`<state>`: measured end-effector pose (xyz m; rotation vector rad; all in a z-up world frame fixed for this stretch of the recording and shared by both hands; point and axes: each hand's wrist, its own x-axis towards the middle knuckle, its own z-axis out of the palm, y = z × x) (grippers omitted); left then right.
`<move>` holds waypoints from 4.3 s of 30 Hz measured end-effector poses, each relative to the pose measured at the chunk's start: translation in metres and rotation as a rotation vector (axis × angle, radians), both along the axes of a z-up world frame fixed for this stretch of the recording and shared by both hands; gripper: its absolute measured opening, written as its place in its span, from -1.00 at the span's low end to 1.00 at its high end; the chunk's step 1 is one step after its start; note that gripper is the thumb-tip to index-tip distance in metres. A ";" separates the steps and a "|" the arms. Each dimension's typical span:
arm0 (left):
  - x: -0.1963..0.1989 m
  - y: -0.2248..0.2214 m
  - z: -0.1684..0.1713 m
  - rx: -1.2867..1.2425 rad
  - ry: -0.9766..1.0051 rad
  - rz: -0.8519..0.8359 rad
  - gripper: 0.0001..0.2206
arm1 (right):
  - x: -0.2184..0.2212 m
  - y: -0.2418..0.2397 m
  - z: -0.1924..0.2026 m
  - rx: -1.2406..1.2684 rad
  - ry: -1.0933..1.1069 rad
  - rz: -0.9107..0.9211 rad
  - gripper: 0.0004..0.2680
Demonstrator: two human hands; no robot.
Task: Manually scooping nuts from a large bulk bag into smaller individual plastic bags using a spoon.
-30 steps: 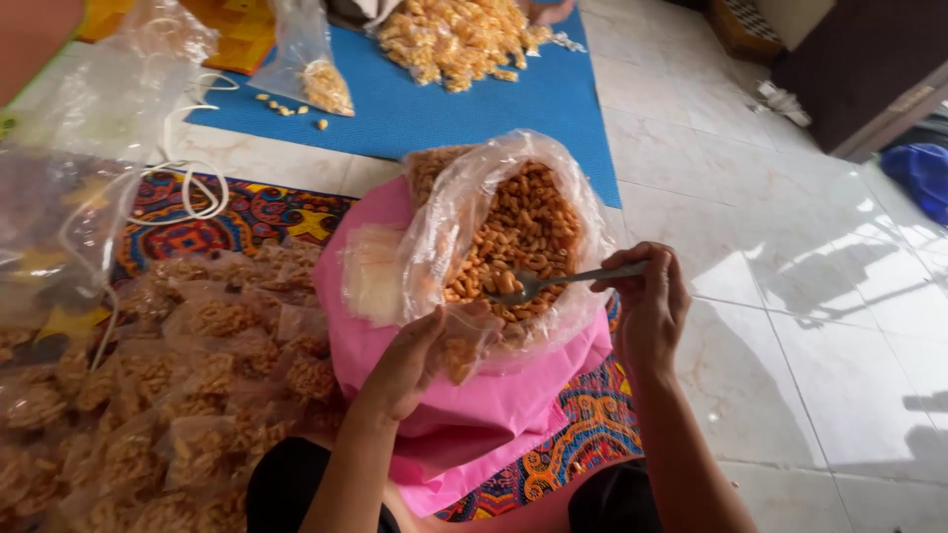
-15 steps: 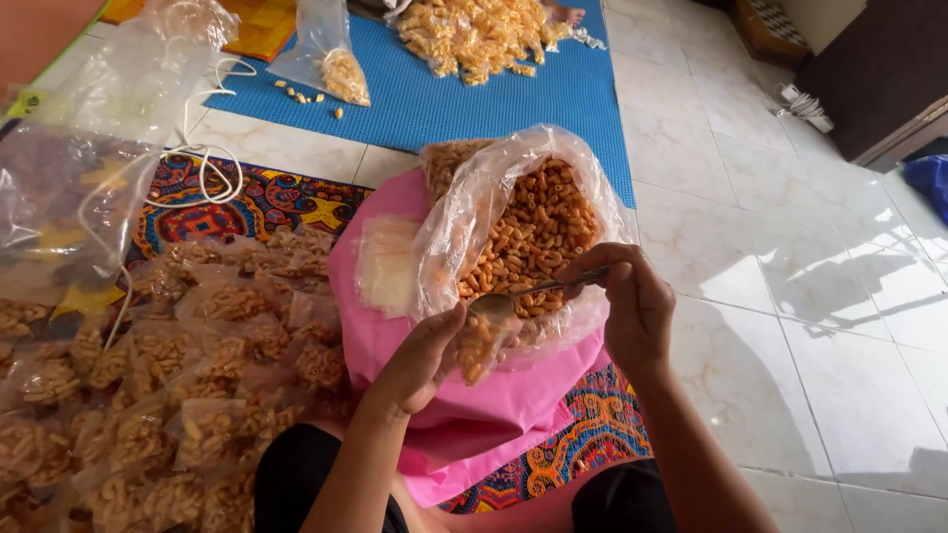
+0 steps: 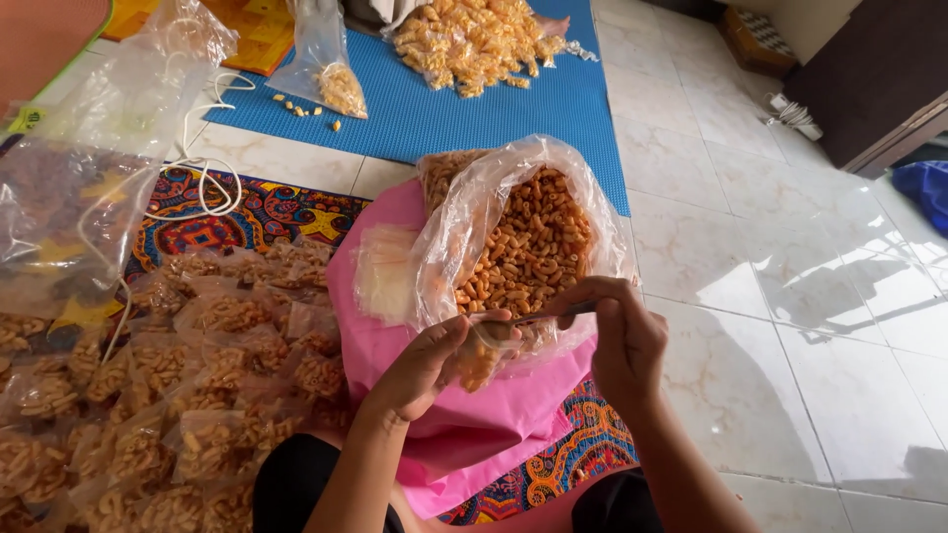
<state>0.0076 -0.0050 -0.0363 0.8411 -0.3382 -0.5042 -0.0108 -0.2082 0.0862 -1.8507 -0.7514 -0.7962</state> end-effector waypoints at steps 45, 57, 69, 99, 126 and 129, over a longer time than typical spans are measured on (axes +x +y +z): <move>0.018 0.045 -0.023 -0.136 0.316 0.207 -0.41 | 0.016 -0.026 -0.072 0.083 -0.024 -0.499 -0.73; -0.005 0.024 0.020 -0.152 0.163 0.158 -0.32 | 0.013 -0.015 -0.083 0.219 0.186 -0.320 -0.83; -0.016 0.011 0.027 -0.097 0.089 -0.062 -0.48 | 0.021 -0.013 -0.106 0.687 0.553 -0.068 -0.81; -0.011 0.009 0.030 0.035 0.109 0.112 -0.67 | 0.005 -0.029 -0.030 0.591 0.333 -0.260 -0.73; -0.012 0.007 0.005 -0.133 0.052 -0.056 -0.43 | -0.053 0.002 -0.004 -0.129 0.183 -0.081 -0.83; -0.013 0.005 0.009 -0.104 0.029 -0.059 -0.52 | -0.055 -0.005 -0.008 -0.067 0.154 -0.063 -0.83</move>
